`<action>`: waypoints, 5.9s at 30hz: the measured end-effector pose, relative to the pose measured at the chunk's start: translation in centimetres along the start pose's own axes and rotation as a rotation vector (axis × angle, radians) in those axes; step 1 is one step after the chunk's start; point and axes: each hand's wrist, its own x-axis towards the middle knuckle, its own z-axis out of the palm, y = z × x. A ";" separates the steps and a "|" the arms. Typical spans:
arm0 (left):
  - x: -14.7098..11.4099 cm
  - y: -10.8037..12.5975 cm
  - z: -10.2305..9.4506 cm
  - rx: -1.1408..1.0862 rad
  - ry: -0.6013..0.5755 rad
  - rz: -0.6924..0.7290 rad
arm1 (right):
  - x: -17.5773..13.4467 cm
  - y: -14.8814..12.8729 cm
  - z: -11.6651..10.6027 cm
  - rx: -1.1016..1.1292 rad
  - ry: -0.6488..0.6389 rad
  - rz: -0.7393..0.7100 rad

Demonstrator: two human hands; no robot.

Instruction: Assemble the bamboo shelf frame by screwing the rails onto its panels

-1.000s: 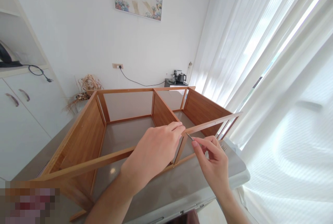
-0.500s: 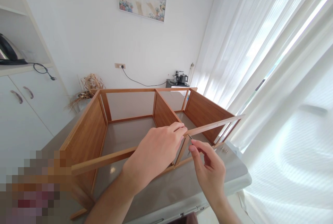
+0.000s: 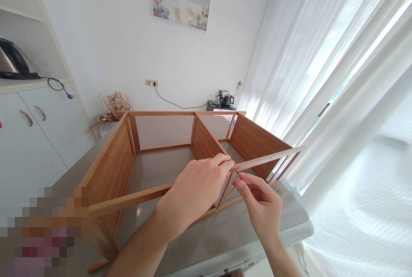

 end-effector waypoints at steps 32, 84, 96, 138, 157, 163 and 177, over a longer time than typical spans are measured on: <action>0.1 0.1 -0.1 -0.119 0.016 -0.044 | 0.7 -1.4 0.3 -0.496 0.066 -0.369; 0.8 1.2 0.4 0.055 0.020 -0.079 | 0.4 0.8 -1.7 -0.502 -0.097 -0.525; 0.8 1.2 0.8 0.124 0.021 -0.057 | 1.0 0.5 -2.8 -0.530 -0.176 -0.549; 0.9 1.2 0.4 0.070 0.010 -0.062 | 9.0 -4.8 -6.0 -0.887 -0.750 -1.210; 0.8 1.2 0.7 0.101 0.024 -0.053 | 9.7 -7.1 -5.3 -0.915 -0.878 -1.148; 0.8 1.3 0.3 0.118 0.017 -0.048 | 11.0 -6.6 -5.4 -0.844 -0.946 -1.233; 0.8 1.3 0.3 0.099 0.017 -0.047 | 11.6 -7.9 -4.6 -0.871 -0.993 -1.232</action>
